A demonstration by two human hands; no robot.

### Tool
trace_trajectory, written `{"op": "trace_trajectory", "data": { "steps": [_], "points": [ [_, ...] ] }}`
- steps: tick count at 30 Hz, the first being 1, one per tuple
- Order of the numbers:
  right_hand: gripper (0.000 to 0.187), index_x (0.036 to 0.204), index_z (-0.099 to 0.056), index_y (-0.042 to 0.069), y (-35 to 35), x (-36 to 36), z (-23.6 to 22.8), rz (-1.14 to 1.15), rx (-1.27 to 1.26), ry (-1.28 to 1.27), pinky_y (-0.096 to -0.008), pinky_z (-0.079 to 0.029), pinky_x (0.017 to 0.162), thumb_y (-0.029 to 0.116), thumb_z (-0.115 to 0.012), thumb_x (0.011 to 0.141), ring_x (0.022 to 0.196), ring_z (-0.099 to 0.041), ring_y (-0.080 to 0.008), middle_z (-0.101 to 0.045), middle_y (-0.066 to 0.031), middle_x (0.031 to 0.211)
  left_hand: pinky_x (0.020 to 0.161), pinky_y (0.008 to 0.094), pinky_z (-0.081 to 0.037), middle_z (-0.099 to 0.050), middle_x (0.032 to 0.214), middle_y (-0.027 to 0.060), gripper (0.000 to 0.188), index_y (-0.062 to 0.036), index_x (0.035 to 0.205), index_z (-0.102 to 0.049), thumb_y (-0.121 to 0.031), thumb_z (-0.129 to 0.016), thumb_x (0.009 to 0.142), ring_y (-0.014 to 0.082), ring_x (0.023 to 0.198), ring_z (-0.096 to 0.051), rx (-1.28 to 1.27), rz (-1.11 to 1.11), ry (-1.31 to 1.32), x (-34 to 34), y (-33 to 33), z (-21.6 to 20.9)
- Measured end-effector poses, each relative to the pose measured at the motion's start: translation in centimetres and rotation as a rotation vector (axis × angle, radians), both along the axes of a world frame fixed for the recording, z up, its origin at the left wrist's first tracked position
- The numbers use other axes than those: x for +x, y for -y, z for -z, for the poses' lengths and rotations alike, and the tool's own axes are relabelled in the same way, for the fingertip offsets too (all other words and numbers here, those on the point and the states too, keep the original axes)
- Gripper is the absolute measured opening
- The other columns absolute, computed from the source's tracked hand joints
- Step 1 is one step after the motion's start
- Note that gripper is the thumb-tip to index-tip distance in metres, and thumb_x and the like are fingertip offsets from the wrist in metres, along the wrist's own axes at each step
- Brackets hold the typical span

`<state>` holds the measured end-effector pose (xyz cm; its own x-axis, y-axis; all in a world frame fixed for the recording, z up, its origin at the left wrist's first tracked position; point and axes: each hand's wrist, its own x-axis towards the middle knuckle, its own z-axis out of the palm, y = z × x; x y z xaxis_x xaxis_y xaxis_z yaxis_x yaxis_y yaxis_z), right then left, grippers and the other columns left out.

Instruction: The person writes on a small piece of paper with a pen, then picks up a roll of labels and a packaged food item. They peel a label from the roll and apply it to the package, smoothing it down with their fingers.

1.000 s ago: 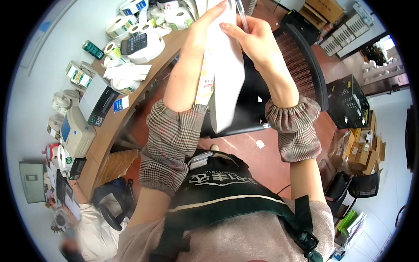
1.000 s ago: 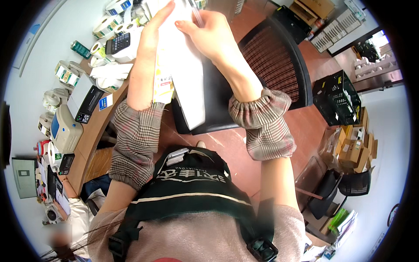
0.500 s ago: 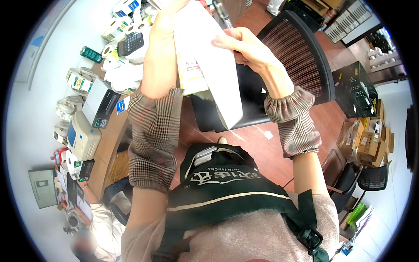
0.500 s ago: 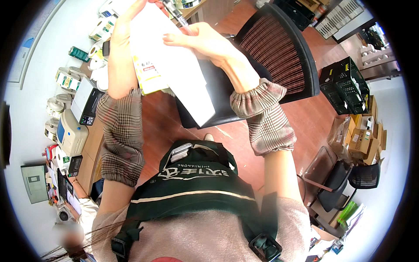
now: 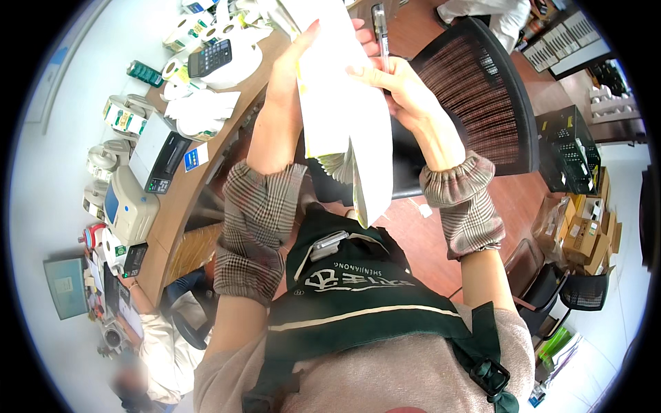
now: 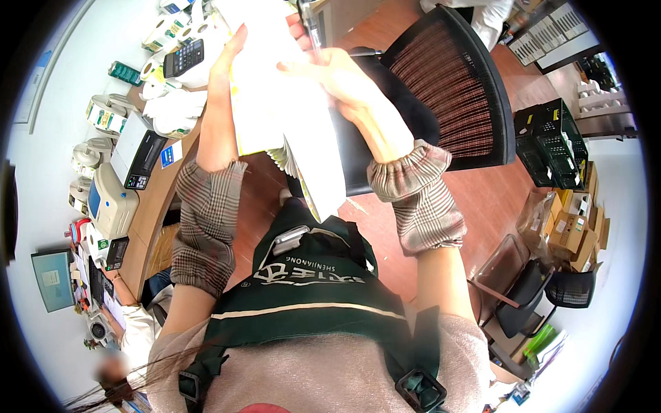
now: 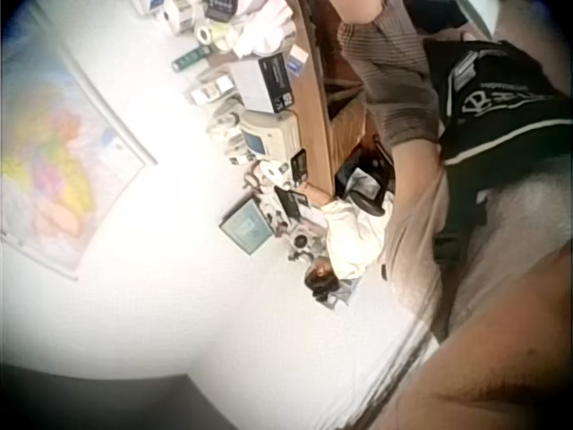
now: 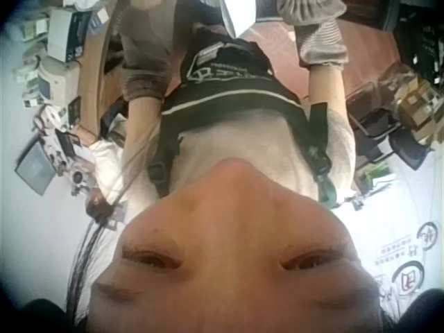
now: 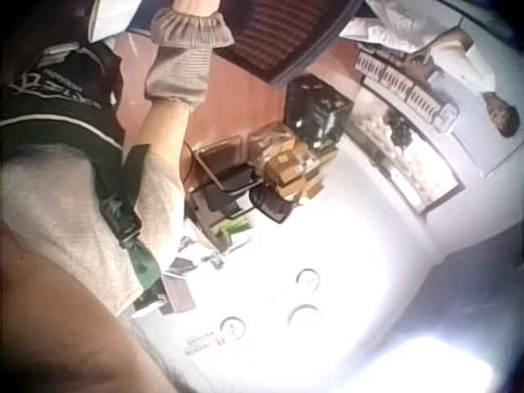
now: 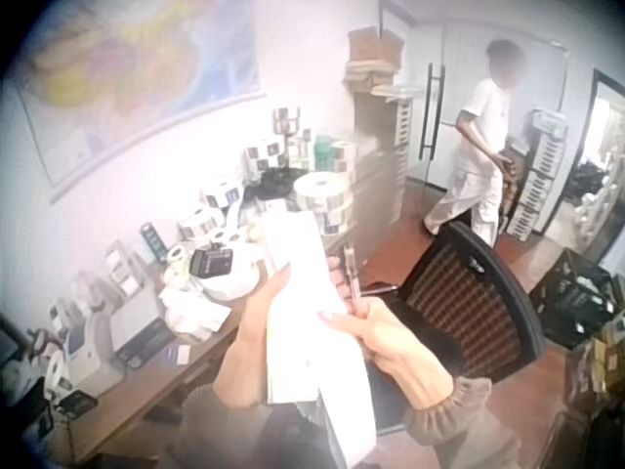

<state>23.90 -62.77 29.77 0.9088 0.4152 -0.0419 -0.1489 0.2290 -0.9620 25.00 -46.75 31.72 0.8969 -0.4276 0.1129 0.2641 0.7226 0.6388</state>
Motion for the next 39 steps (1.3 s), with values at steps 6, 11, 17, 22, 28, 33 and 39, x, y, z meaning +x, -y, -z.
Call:
{"op": "trace_trajectory", "data": {
  "steps": [6, 11, 17, 22, 28, 33, 39],
  "points": [
    [0.03, 0.1, -0.063, -0.003, -2.1, 0.6, 1.2, -0.017, 0.088, -0.102, -0.0221, -0.049, 0.073, 0.019, -0.071, 0.081, 0.08, -0.061, -0.0088, -0.065, -0.0035, 0.091, 0.07, 0.0289, -0.052, -0.061, 0.089, 0.0073, 0.037, 0.0032, 0.116, -0.051, -0.022, -0.057, 0.09, 0.0168, 0.079, -0.062, 0.187, -0.158, 0.093, 1.1, -1.7, 1.8],
    [0.024, 0.091, -0.066, -0.003, -2.6, 1.4, 3.4, -0.049, 0.125, -0.078, -0.0193, -0.047, 0.065, 0.018, -0.071, 0.081, 0.071, -0.059, -0.0051, -0.065, -0.0006, 0.083, 0.055, 0.0206, -0.045, -0.056, 0.076, 0.0, 0.024, 0.0026, 0.11, -0.054, -0.01, -0.057, 0.09, 0.0074, 0.064, -0.055, 0.29, -0.292, 0.151, 1.5, -1.1, 1.6],
    [0.021, 0.086, -0.066, -0.003, -1.0, 2.1, 5.7, -0.121, -0.105, -0.013, -0.0196, -0.044, 0.057, 0.011, -0.077, 0.074, 0.063, -0.055, -0.0048, -0.063, 0.0009, 0.071, 0.064, 0.0244, -0.045, -0.056, 0.077, 0.0017, 0.023, 0.0014, 0.111, -0.054, -0.013, -0.053, 0.093, 0.0091, 0.07, -0.054, 0.212, -0.205, 0.179, 4.5, -2.0, 2.7],
    [0.023, 0.09, -0.068, -0.004, -0.2, 3.1, 6.8, -0.073, -0.224, -0.223, -0.0199, -0.044, 0.054, 0.016, -0.073, 0.08, 0.064, -0.058, -0.006, -0.065, -0.0007, 0.074, 0.079, 0.0333, -0.049, -0.059, 0.093, 0.0089, 0.041, 0.0037, 0.123, -0.047, -0.02, -0.057, 0.091, 0.0201, 0.092, -0.06, 0.133, -0.044, -0.129, 8.5, -2.6, 8.0],
    [0.043, 0.096, -0.065, -0.006, 1.4, 5.6, 26.4, -0.126, -0.382, -0.59, -0.0253, -0.047, 0.065, 0.03, -0.077, 0.075, 0.075, -0.06, -0.0126, -0.065, -0.0064, 0.082, 0.09, 0.0364, -0.046, -0.058, 0.105, 0.0081, 0.041, -0.0037, 0.123, -0.051, -0.002, -0.062, 0.084, 0.0225, 0.102, -0.057, 0.237, 0.063, -0.73, 10.1, -1.6, 32.0],
    [0.057, 0.1, -0.065, -0.006, 2.2, 4.7, 35.6, -0.242, -0.539, -0.675, -0.0307, -0.047, 0.074, 0.04, -0.079, 0.071, 0.084, -0.061, -0.0207, -0.066, -0.0129, 0.089, 0.099, 0.0398, -0.041, -0.054, 0.119, 0.0105, 0.037, -0.0044, 0.124, -0.051, -0.005, -0.057, 0.088, 0.0251, 0.111, -0.053, 0.199, -0.042, -0.958, 9.9, -1.7, 45.9],
    [0.045, 0.101, -0.066, -0.003, 4.2, 6.8, 43.7, -0.002, -0.893, -0.711, -0.0341, -0.048, 0.076, 0.034, -0.07, 0.077, 0.084, -0.065, -0.0237, -0.068, -0.0161, 0.091, 0.095, 0.0366, -0.044, -0.059, 0.114, 0.0139, 0.037, 0.0021, 0.121, -0.053, -0.008, -0.06, 0.086, 0.0244, 0.106, -0.057, 0.402, 0.061, -0.715, 16.3, 1.1, 53.2]
  ]
}}
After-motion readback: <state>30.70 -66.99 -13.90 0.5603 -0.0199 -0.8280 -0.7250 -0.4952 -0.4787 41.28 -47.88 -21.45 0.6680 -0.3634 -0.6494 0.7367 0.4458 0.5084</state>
